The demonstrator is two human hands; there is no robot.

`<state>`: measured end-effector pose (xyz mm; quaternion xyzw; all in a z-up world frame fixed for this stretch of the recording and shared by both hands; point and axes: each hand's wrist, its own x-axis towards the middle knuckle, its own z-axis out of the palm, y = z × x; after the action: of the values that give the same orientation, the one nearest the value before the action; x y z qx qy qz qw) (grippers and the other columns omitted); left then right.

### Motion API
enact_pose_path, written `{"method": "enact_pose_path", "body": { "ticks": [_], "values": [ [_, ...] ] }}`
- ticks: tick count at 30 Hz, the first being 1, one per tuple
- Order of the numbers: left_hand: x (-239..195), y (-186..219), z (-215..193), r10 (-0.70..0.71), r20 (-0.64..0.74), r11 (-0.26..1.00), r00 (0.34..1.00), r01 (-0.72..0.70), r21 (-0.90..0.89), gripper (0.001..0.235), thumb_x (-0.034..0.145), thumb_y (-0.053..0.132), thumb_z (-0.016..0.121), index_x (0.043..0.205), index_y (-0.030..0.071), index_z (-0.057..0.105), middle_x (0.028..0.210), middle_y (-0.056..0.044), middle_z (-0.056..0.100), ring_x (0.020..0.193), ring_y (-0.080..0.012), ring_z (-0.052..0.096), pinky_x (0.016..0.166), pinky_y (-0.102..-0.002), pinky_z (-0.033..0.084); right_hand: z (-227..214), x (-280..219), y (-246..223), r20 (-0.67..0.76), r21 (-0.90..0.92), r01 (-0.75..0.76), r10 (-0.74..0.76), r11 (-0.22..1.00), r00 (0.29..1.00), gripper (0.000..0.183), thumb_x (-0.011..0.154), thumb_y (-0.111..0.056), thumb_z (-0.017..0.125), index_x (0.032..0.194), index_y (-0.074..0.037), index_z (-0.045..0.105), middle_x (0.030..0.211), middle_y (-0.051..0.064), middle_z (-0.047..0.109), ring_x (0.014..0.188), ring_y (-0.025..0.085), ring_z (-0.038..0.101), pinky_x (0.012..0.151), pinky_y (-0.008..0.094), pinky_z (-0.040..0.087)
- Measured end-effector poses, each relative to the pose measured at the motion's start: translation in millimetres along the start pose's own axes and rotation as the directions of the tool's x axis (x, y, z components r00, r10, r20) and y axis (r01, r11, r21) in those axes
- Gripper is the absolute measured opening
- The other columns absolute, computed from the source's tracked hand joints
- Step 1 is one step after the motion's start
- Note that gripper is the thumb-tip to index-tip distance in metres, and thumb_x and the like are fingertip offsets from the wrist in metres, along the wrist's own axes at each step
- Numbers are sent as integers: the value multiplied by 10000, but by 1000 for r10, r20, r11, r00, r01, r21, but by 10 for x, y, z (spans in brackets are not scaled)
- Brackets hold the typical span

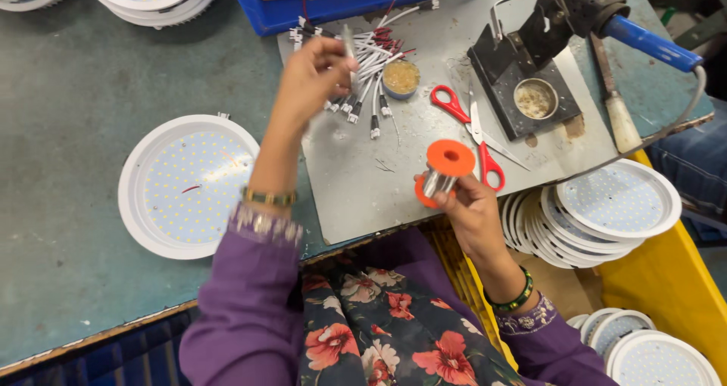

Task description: The person solders wires onto LED light panels using a soldering iron and solder wire. They handle multiple LED panels, apply solder to connection points, and use a small container of paste-like material on the panels.

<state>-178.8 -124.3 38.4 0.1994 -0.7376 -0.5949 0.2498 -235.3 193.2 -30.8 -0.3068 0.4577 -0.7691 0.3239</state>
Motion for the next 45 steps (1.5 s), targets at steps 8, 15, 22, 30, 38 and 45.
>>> {"method": "enact_pose_path", "body": {
  "ticks": [8, 15, 22, 30, 38, 45],
  "values": [
    [-1175, 751, 361, 232, 206, 969, 951, -244, 33, 439, 1003, 140, 764, 1390, 130, 555, 1035, -54, 731, 970, -140, 729, 773, -282, 586, 243, -23, 90, 112, -178, 29, -9, 984, 994, 453, 939, -132, 764, 1341, 24, 625, 1320, 32, 557, 1220, 141, 554, 1083, 309, 448],
    [-1336, 994, 400, 205, 221, 975, 953, -220, 42, 469, 974, 84, 704, 1410, 170, 556, 973, -54, 745, 831, -151, 762, 777, -294, 614, 394, -9, 64, 190, -156, -32, 62, 987, 980, 487, 945, -139, 752, 1378, 19, 596, 1389, 52, 557, 1297, 156, 542, 1128, 324, 440],
    [-1431, 867, 424, 318, 222, 926, 922, -352, 134, 442, 980, 79, 695, 1387, 168, 549, 982, -55, 743, 903, -164, 776, 876, -307, 621, 510, 17, -59, 218, -94, -57, 76, 994, 973, 506, 969, -142, 725, 1415, 25, 554, 1414, 68, 567, 1328, 158, 538, 1154, 344, 427],
    [-1289, 439, 354, 43, 149, 996, 988, -54, 69, 449, 912, 170, 774, 1294, 141, 539, 882, -18, 753, 880, -103, 709, 732, -269, 532, 541, 104, -172, 224, 126, -404, 370, 906, 901, 464, 1047, -219, 582, 1396, 85, 555, 1221, 157, 694, 1133, 236, 664, 1011, 342, 533],
    [-1128, -146, 298, -102, 185, 973, 978, 136, -184, 300, 967, 190, 715, 1221, 87, 593, 896, 2, 712, 796, -51, 612, 701, -228, 511, 614, 258, -150, 316, 304, -503, 413, 809, 854, 445, 1121, -288, 408, 1400, 42, 515, 1048, 185, 703, 887, 265, 724, 569, 281, 540],
    [-1068, -470, 298, -75, 178, 987, 981, 99, -130, 319, 1019, 270, 625, 1235, 47, 696, 1010, 39, 745, 883, -73, 650, 735, -245, 513, 602, 349, -11, 359, 486, -611, 494, 625, 792, 516, 1112, -330, 407, 1423, 63, 532, 1009, 156, 699, 859, 236, 682, 625, 292, 543]
  ]
}}
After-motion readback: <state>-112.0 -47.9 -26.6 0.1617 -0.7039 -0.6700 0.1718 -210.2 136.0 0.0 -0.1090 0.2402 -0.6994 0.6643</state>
